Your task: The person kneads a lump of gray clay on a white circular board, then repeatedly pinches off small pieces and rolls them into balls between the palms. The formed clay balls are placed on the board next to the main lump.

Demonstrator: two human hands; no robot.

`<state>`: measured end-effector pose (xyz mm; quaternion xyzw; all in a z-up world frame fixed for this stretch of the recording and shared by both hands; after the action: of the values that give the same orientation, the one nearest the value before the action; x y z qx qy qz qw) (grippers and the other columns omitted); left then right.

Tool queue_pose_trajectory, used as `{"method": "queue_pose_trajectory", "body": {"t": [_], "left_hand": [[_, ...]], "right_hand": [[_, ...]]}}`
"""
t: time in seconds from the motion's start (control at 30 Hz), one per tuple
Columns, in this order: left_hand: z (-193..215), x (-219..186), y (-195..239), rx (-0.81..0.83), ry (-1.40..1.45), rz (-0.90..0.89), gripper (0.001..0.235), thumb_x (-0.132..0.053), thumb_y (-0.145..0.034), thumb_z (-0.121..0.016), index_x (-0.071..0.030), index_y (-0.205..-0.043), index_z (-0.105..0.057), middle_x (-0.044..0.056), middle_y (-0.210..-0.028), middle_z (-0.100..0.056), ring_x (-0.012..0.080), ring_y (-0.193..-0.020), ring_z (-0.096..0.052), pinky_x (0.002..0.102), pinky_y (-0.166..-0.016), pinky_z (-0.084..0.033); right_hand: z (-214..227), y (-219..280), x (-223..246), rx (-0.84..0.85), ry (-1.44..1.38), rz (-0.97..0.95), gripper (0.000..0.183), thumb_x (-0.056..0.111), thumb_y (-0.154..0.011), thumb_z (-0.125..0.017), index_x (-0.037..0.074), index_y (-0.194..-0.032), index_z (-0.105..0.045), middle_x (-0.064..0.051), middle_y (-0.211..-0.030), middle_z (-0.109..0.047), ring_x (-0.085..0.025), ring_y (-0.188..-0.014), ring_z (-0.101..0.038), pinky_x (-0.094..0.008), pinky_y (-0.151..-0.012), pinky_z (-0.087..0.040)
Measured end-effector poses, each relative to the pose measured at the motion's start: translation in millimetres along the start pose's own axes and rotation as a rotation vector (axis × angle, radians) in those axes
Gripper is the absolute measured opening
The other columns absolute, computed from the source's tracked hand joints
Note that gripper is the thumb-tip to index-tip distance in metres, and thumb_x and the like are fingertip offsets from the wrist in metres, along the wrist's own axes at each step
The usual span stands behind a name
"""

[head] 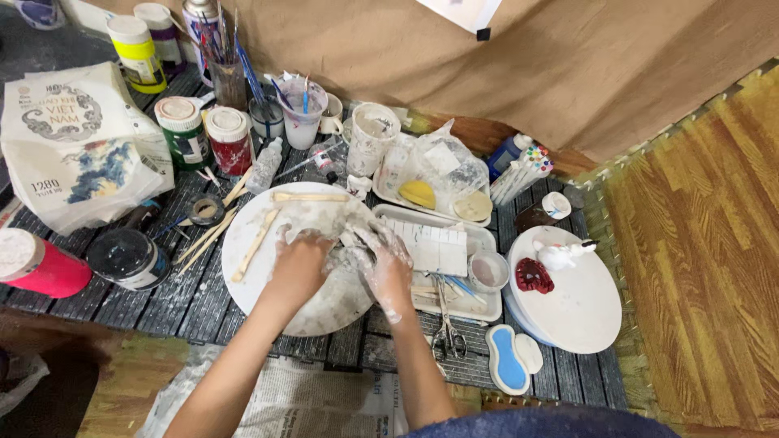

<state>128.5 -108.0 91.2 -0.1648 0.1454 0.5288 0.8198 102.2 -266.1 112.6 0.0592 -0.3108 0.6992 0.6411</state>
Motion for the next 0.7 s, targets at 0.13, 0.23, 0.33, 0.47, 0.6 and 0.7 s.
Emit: {"method": "queue_pose_trajectory", "body": {"t": [0.13, 0.23, 0.33, 0.47, 0.6, 0.7], "left_hand": [[-16, 4, 4, 0.000, -0.048, 0.045, 0.032, 0.002, -0.082, -0.064, -0.011, -0.109, -0.074, 0.014, -0.115, -0.073, 0.0285, -0.118, -0.065, 0.057, -0.105, -0.042], [-20, 6, 10, -0.173, -0.024, -0.064, 0.030, 0.002, -0.073, -0.066, -0.010, -0.098, -0.076, 0.014, -0.109, -0.074, 0.0277, -0.115, -0.065, 0.058, -0.110, -0.041], [-29, 13, 16, -0.149, 0.086, -0.032, 0.032, 0.000, -0.076, -0.065, -0.007, -0.106, -0.074, 0.017, -0.111, -0.073, 0.0333, -0.121, -0.062, 0.044, -0.103, -0.052], [-31, 0, 30, -0.216, -0.052, -0.026, 0.030, 0.001, -0.077, -0.066, -0.003, -0.107, -0.072, 0.016, -0.108, -0.073, 0.0382, -0.132, -0.058, 0.046, -0.096, -0.052], [-35, -16, 52, -0.136, 0.007, 0.044, 0.046, -0.003, -0.076, -0.070, 0.001, -0.121, -0.064, 0.020, -0.121, -0.067, 0.0433, -0.124, -0.058, 0.050, -0.098, -0.050], [-39, -25, 66, -0.097, 0.069, 0.069, 0.056, -0.008, -0.073, -0.075, 0.003, -0.126, -0.061, 0.024, -0.130, -0.062, 0.0454, -0.118, -0.058, 0.052, -0.098, -0.047]], "right_hand": [[-4, 18, -1, -0.153, -0.086, 0.000, 0.032, 0.021, -0.086, -0.076, 0.015, -0.117, -0.076, -0.011, -0.125, -0.071, -0.033, -0.117, -0.064, -0.041, -0.102, -0.050], [-7, 24, -8, -0.186, -0.153, -0.047, 0.027, 0.016, -0.085, -0.076, 0.012, -0.112, -0.077, -0.010, -0.122, -0.072, -0.031, -0.116, -0.065, -0.040, -0.102, -0.050], [-6, 26, -9, -0.189, -0.147, -0.088, 0.023, 0.014, -0.084, -0.075, 0.013, -0.107, -0.079, -0.009, -0.118, -0.074, -0.030, -0.114, -0.067, -0.040, -0.102, -0.050], [2, 30, -6, -0.149, -0.083, -0.116, 0.022, 0.016, -0.086, -0.075, 0.013, -0.108, -0.077, -0.010, -0.118, -0.073, -0.032, -0.114, -0.065, -0.042, -0.101, -0.048], [9, 34, -7, 0.016, -0.205, -0.149, 0.035, 0.023, -0.089, -0.074, 0.012, -0.122, -0.069, -0.011, -0.125, -0.069, -0.033, -0.117, -0.062, -0.041, -0.100, -0.048], [14, 42, -10, -0.007, -0.185, -0.187, 0.042, 0.029, -0.085, -0.076, 0.014, -0.124, -0.068, -0.009, -0.123, -0.070, -0.032, -0.116, -0.063, -0.041, -0.102, -0.046]]}}
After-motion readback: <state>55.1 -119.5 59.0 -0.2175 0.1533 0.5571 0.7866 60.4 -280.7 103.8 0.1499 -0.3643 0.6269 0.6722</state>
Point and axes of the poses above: each hand's wrist, its own y-axis away from the middle knuckle, its own z-axis out of the back of the hand, x = y × z, the point moved 5 cm from there along -y, towards the middle knuckle
